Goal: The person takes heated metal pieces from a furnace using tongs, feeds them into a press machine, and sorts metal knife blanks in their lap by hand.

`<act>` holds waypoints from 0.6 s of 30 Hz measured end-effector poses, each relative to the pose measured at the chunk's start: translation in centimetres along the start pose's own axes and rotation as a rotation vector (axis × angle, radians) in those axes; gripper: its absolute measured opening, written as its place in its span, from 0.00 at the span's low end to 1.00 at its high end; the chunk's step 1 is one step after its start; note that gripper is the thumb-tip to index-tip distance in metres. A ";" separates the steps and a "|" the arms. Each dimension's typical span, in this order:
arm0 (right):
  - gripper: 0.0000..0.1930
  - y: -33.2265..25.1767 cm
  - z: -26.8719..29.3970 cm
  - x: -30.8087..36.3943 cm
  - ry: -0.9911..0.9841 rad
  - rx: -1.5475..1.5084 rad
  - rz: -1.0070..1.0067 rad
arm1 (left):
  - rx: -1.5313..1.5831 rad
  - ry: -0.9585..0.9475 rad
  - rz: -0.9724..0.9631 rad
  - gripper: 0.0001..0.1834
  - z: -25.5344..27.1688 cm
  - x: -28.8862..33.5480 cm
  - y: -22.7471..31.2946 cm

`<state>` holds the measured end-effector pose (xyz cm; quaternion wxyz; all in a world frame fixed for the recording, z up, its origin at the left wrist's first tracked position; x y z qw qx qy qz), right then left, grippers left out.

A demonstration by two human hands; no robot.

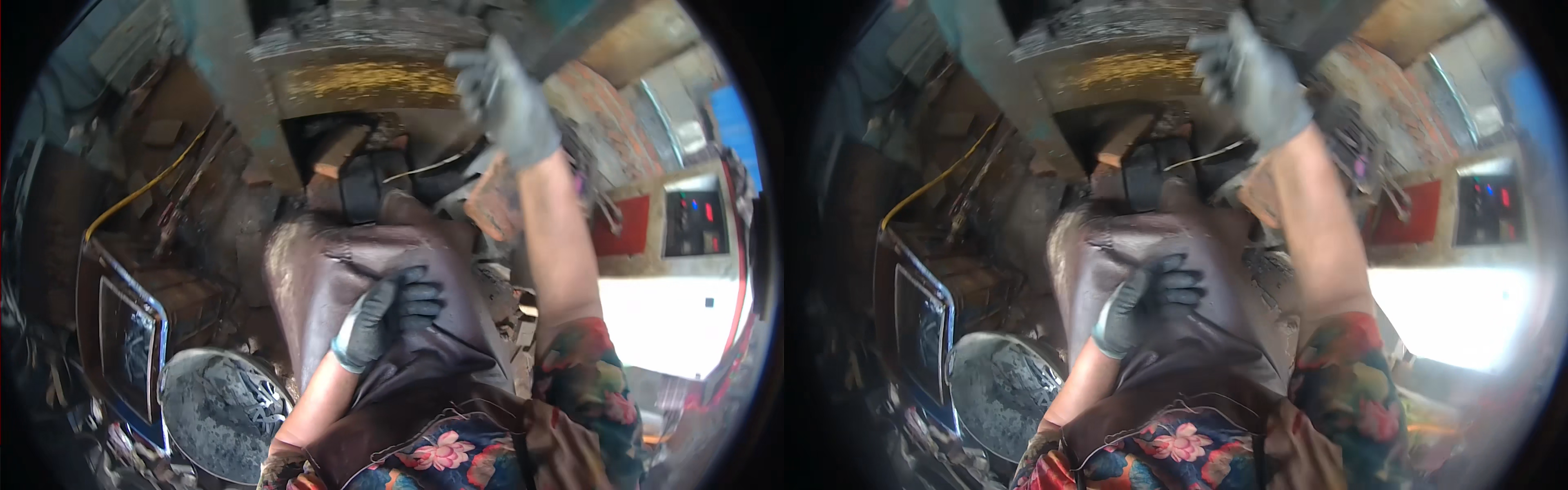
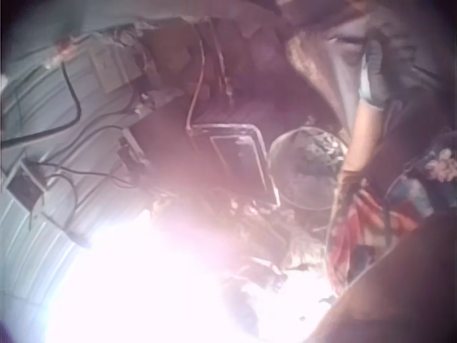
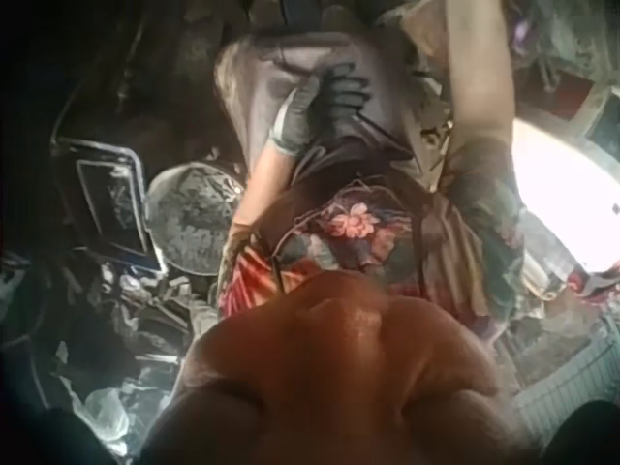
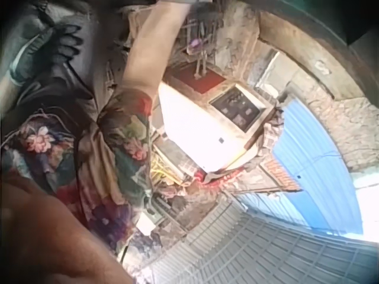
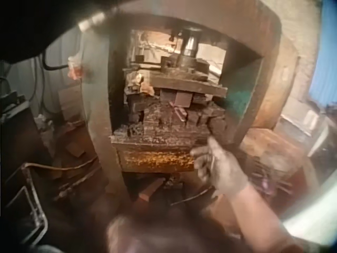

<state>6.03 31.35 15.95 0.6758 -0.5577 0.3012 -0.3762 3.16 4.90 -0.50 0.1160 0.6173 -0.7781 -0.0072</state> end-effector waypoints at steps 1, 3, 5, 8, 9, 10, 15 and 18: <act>0.27 1.8 0.0 2.7 -0.006 0.001 -0.106 | -0.015 0.024 -0.015 0.37 0.1 0.0 0.0; 0.24 6.3 0.7 7.5 -0.016 0.000 -0.186 | -0.029 0.030 -0.003 0.37 0.6 0.1 -0.1; 0.18 11.9 2.9 11.8 -0.017 -0.129 -0.260 | -0.029 0.049 -0.009 0.36 1.4 0.1 -0.5; 0.21 19.2 9.0 17.2 0.512 -0.312 -0.485 | -0.015 0.045 0.007 0.36 1.8 0.1 -0.7; 0.23 19.9 11.7 18.6 0.577 -0.197 -0.437 | -0.025 0.069 0.002 0.35 1.9 0.0 -0.7; 0.23 21.1 14.4 19.6 0.670 -0.168 -0.432 | -0.015 0.049 0.012 0.36 1.9 -0.2 -0.9; 0.25 20.8 19.7 18.5 0.760 -0.207 -0.437 | -0.086 0.056 0.029 0.35 1.2 -0.6 -1.5; 0.24 19.7 19.1 17.2 0.713 -0.215 -0.355 | -0.104 0.049 0.010 0.33 1.2 -0.5 -1.4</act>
Point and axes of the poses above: each hand's wrist, its own x-axis away from the middle knuckle, its own z-axis out of the back of the hand, y = z × x, the point moved 4 cm from there along -x, towards the middle knuckle, and after that the axes turned 13 degrees about x, right-handed, at the moved point
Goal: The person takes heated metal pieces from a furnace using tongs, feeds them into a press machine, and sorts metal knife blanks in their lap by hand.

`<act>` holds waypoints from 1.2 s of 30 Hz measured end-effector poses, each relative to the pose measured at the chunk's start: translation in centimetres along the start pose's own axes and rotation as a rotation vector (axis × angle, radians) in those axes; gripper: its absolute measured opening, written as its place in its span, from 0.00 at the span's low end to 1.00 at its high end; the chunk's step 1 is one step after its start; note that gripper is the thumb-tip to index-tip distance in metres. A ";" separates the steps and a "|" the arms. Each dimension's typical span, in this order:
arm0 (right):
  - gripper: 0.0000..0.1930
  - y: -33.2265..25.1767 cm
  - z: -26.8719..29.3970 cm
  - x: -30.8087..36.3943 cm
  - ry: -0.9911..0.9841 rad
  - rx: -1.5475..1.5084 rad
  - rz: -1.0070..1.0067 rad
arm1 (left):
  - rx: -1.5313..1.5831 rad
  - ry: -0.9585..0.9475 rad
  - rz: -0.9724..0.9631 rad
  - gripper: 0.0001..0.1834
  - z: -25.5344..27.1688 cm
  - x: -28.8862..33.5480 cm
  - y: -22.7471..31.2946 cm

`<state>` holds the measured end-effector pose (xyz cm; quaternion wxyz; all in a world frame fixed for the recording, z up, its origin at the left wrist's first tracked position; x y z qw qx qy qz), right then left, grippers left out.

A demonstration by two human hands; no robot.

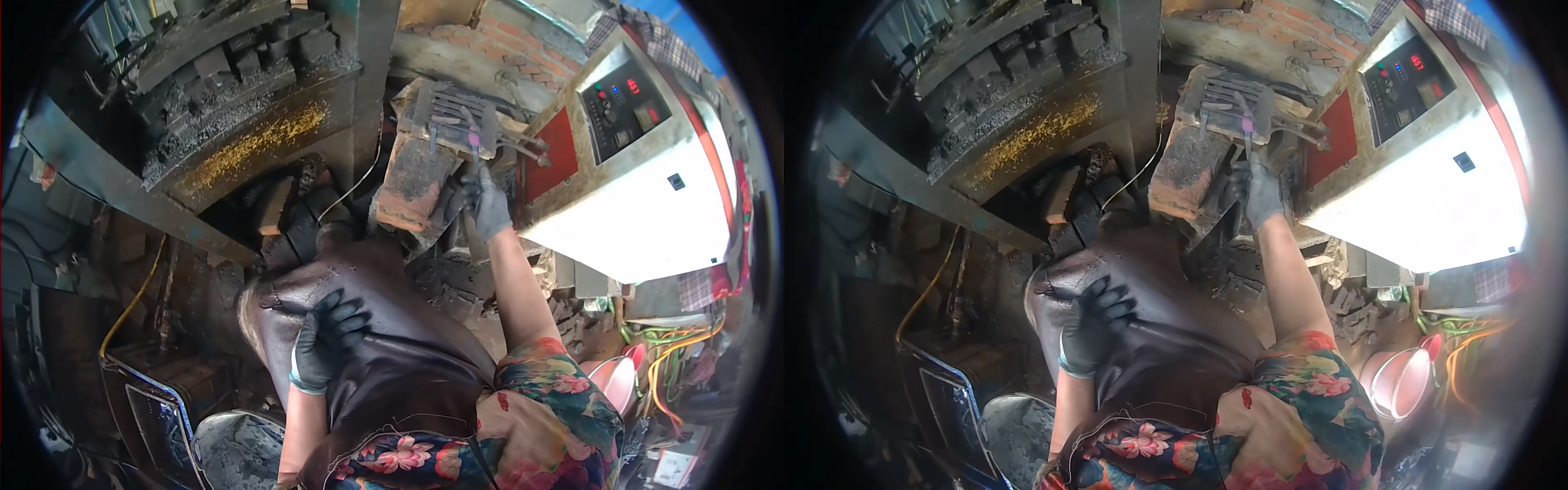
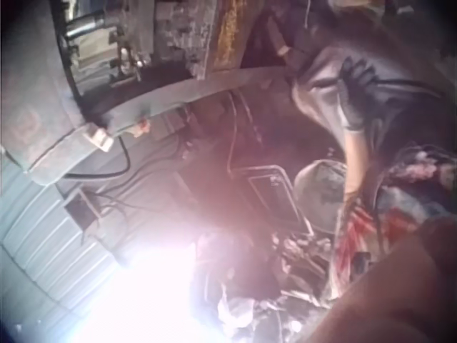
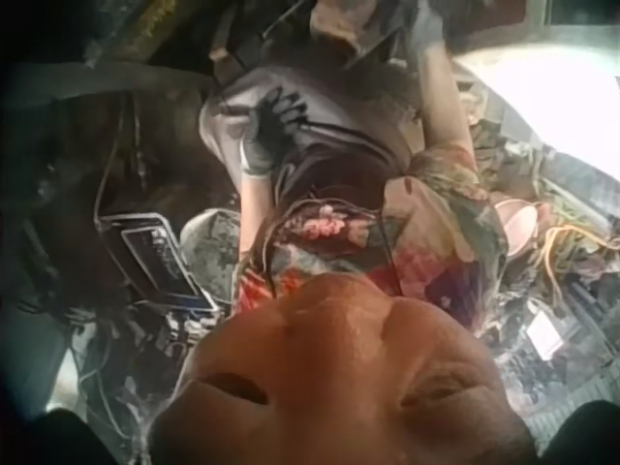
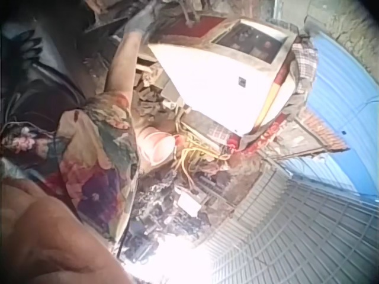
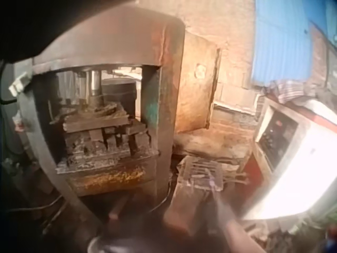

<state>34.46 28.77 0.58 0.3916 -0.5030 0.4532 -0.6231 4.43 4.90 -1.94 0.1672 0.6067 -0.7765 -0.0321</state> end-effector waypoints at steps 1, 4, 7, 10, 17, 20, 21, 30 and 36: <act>0.23 0.1 -0.1 0.2 -0.014 0.039 0.045 | 0.009 -0.001 -0.010 0.33 -0.1 0.1 0.1; 0.18 1.0 2.0 2.5 -0.015 0.352 0.348 | 0.013 0.042 0.006 0.29 -1.5 0.5 0.9; 0.14 1.7 2.0 6.2 -0.136 -0.111 0.101 | -0.079 0.143 -0.035 0.26 -0.8 0.3 3.2; 0.16 -1.5 0.6 8.7 -0.330 0.065 0.262 | -0.292 0.150 -0.193 0.23 -5.0 -2.2 9.5; 0.18 -11.0 -11.5 9.5 -0.645 0.074 0.230 | -0.612 0.140 -0.471 0.24 -14.9 -14.6 22.5; 0.18 -13.4 -14.4 8.8 -0.714 0.089 0.279 | -0.640 0.144 -0.468 0.24 -16.8 -18.4 25.3; 0.18 -13.8 -15.1 8.6 -0.713 0.094 0.281 | -0.615 0.137 -0.447 0.24 -17.2 -19.1 25.3; 0.20 -17.4 -20.8 6.7 -0.746 0.210 0.428 | -0.311 0.235 -0.537 0.17 -17.8 -12.3 20.3; 0.18 -19.0 -29.6 5.2 -0.813 0.221 0.436 | -0.461 0.335 -0.754 0.21 -12.4 -1.4 15.8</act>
Point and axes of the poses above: each hand's wrist, its own x-axis away from the middle knuckle, its own z-axis out of the back of the hand, y = z × x, the point moved 4 cm from there along -x, towards the middle knuckle, and after that the axes turned 13 degrees about x, right-handed, at the moved point
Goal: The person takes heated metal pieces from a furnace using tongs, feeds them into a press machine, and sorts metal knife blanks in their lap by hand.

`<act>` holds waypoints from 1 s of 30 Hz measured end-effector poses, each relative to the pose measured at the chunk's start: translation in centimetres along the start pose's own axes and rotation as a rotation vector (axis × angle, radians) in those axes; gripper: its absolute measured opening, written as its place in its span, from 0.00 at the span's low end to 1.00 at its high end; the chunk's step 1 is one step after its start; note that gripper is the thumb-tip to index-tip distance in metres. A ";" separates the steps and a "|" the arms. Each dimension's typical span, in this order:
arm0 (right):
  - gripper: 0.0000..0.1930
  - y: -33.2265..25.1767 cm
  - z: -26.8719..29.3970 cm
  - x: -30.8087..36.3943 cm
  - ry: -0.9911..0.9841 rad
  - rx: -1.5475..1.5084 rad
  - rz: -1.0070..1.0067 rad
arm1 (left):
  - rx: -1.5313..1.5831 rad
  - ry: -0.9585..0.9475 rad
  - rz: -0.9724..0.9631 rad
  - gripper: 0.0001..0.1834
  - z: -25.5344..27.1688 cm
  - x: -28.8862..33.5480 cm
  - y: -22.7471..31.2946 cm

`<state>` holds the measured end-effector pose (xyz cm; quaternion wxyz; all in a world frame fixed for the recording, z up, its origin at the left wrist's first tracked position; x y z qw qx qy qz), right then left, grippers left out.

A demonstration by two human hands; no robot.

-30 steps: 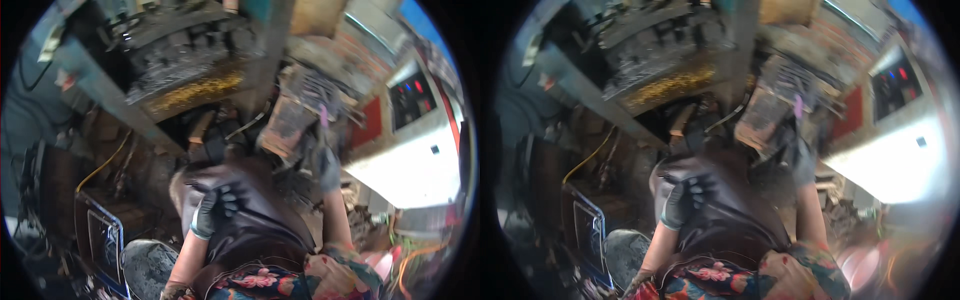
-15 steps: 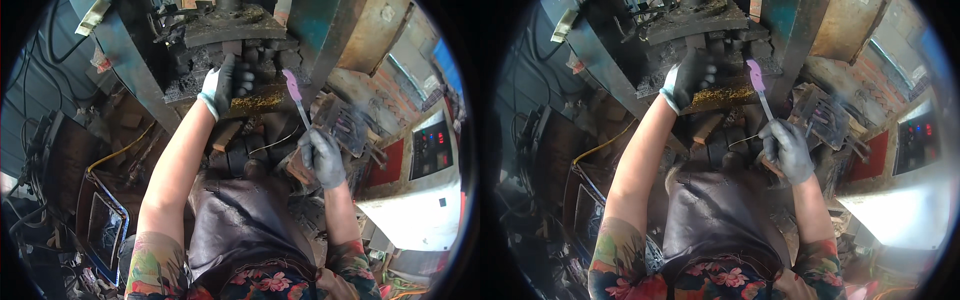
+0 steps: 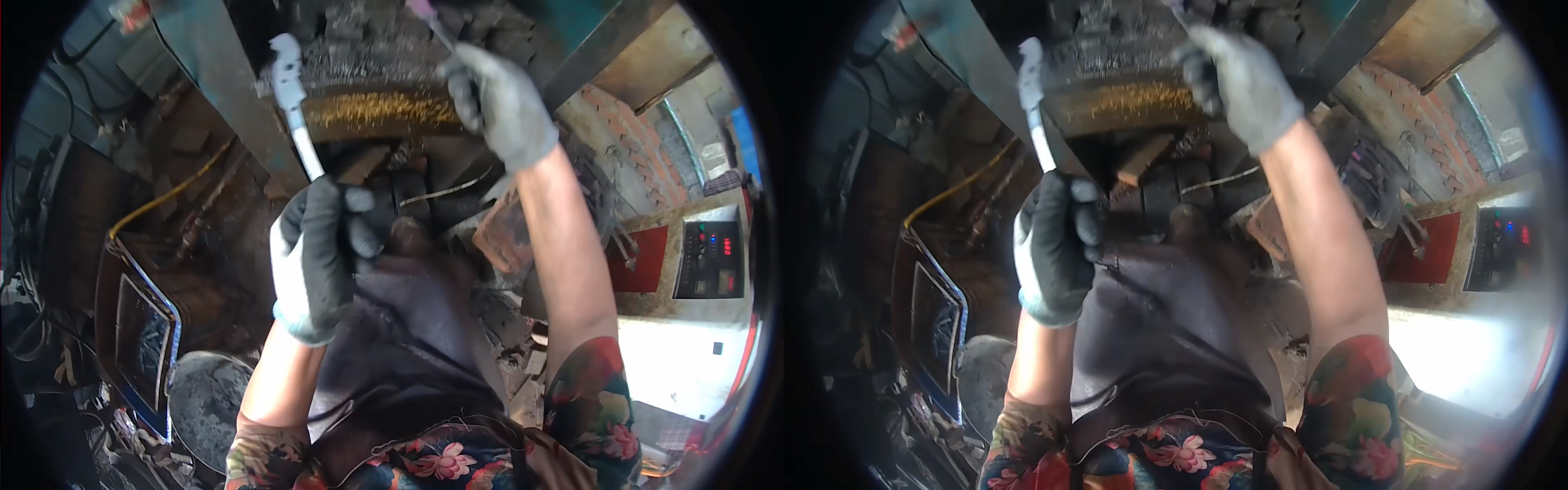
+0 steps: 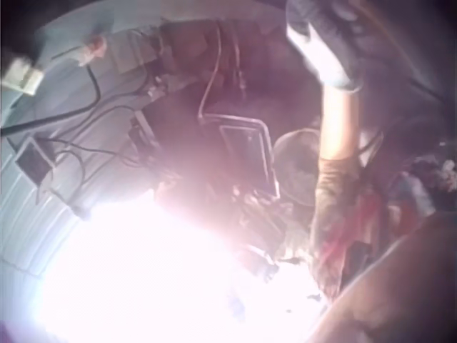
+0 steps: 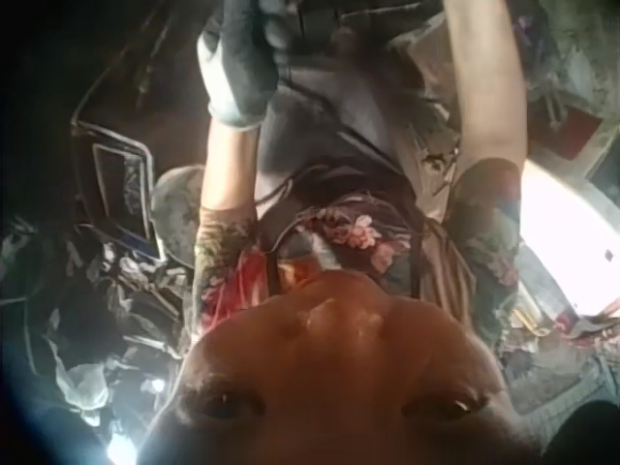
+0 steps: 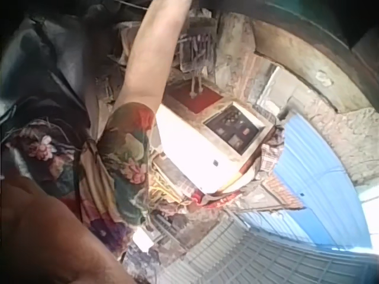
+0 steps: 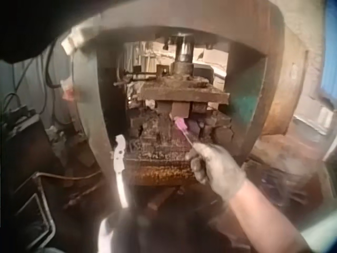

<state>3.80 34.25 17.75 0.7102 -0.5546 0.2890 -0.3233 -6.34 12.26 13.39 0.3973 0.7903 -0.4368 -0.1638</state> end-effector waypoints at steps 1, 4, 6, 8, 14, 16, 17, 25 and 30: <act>0.18 0.2 -0.4 -1.1 0.005 -0.014 -0.056 | -0.014 -0.003 -0.004 0.21 1.2 0.6 -0.2; 0.16 0.0 -0.1 -4.1 0.010 -0.052 -0.145 | -0.052 0.094 0.007 0.19 2.8 2.7 -0.5; 0.15 0.0 -1.0 -4.9 0.012 -0.116 -0.185 | -0.045 0.115 0.018 0.19 4.2 3.5 -0.8; 0.14 0.1 -1.5 -5.3 0.058 -0.135 -0.174 | -0.041 0.157 0.063 0.19 5.5 4.1 -1.6; 0.14 0.0 -1.7 -6.4 0.035 -0.152 -0.195 | 0.023 0.187 0.100 0.20 7.0 4.5 -2.2; 0.14 0.0 -1.7 -6.6 0.021 -0.152 -0.207 | 0.027 0.186 0.098 0.20 7.0 4.5 -2.1; 0.14 0.0 -1.8 -6.8 0.009 -0.152 -0.219 | 0.032 0.185 0.099 0.19 7.0 4.5 -2.0; 0.19 -0.5 -1.8 -4.8 -0.053 -0.146 -0.166 | 0.066 0.179 0.096 0.19 6.7 4.4 -2.4; 0.22 3.6 -3.9 1.3 -0.317 -0.375 -0.183 | -0.291 0.310 -0.046 0.21 9.4 6.5 0.2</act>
Point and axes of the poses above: each hand's wrist, its own x-axis away from the middle knuckle, its own z-axis out of the back of the hand, y = z × x, the point moved 4 cm from there along -x, towards the middle knuckle, and after that the axes turned 13 degrees about x, right-handed, at the moved point
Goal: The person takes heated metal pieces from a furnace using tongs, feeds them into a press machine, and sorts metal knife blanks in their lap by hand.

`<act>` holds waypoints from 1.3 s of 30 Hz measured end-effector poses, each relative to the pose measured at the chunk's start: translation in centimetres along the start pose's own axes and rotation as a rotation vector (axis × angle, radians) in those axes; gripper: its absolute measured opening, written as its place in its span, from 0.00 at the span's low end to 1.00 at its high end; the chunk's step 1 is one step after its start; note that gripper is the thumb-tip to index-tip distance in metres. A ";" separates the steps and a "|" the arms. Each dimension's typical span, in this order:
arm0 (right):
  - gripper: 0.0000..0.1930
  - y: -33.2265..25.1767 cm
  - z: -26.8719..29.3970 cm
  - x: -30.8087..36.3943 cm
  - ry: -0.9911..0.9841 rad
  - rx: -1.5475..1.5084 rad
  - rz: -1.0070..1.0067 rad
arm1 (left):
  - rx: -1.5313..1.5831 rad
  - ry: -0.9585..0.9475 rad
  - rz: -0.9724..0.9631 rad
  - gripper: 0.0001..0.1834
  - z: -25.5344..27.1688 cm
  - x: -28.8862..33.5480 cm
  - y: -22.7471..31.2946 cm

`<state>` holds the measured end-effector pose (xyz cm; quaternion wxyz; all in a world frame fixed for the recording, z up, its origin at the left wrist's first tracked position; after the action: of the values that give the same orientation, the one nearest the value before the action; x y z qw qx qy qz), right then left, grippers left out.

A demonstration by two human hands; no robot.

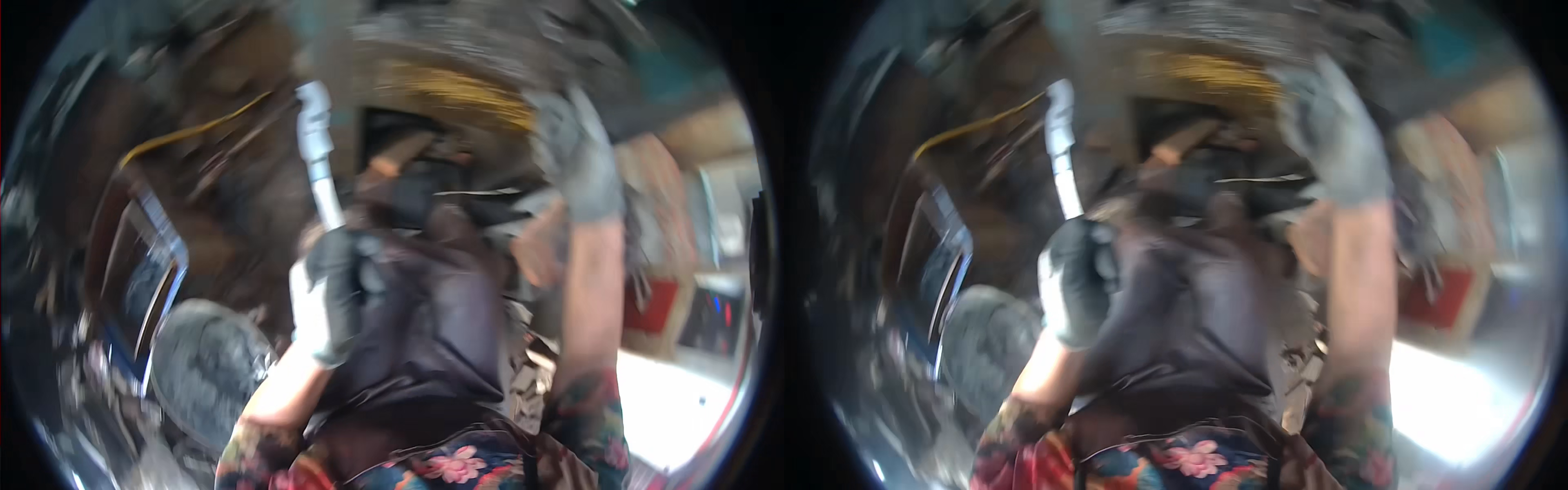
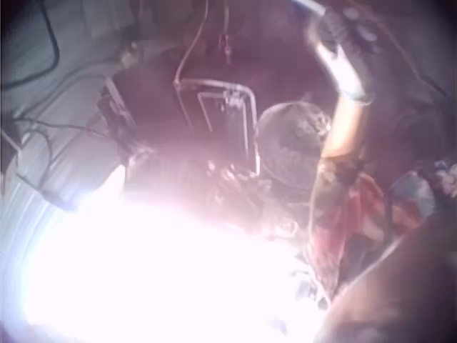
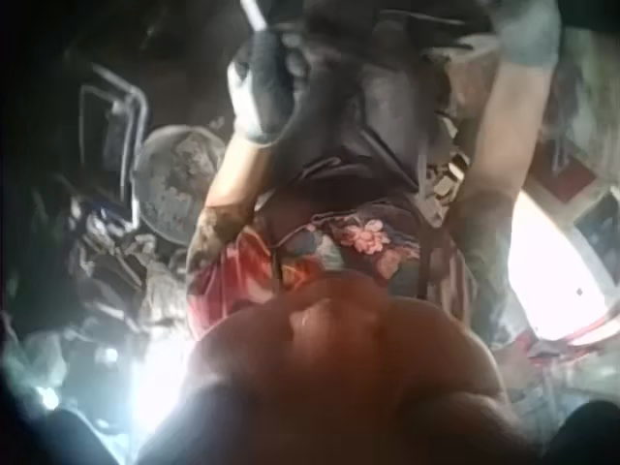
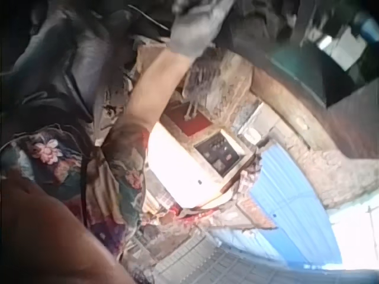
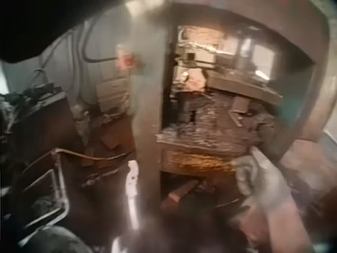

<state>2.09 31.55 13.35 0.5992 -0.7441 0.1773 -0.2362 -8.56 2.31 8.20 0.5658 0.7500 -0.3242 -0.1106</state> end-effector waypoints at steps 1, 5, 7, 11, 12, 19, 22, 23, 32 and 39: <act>0.20 1.4 0.8 1.9 0.121 -0.040 0.039 | -0.189 0.052 -0.036 0.22 0.3 0.2 0.8; 0.18 7.0 3.9 10.1 0.358 -0.171 -0.111 | 0.397 0.154 0.066 0.23 3.7 0.8 -1.4; 0.16 8.8 3.7 11.8 0.167 0.015 -0.048 | 0.301 0.340 -0.099 0.23 7.6 0.8 -1.7; 0.15 10.5 3.4 12.8 0.271 0.093 -0.136 | 0.519 0.573 -0.290 0.16 17.3 -2.0 0.2; 0.16 10.3 2.2 12.8 0.222 0.133 -0.062 | 0.488 0.460 -0.444 0.16 22.1 -4.1 -0.4; 0.16 11.0 2.3 12.9 0.310 0.125 -0.068 | 0.588 0.569 -0.194 0.12 21.9 -8.5 -1.8; 0.17 11.8 6.2 12.5 0.209 0.065 -0.067 | -0.365 0.173 -0.442 0.14 11.9 -6.0 -1.6; 0.17 11.7 8.6 13.1 0.312 -0.086 -0.038 | 0.171 0.067 -0.133 0.17 8.4 -5.8 -4.0; 0.17 1.0 1.9 8.1 0.452 0.108 0.144 | -0.639 -0.648 -0.453 0.14 -1.6 0.8 -7.9; 0.24 -2.2 2.6 2.4 0.395 0.191 0.172 | -0.582 -0.683 -0.537 0.14 -3.6 1.0 -8.3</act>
<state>5.53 32.83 15.43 0.6387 -0.6054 0.3306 -0.3410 -2.88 5.68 2.01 0.5646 0.5396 -0.2423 -0.5757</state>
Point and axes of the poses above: each hand's wrist, its own x-axis away from the middle knuckle, its own z-axis out of the back of the hand, y = z × x, the point moved 4 cm from there along -x, towards the middle knuckle, and after that the axes turned 13 degrees about x, right-handed, at the moved point
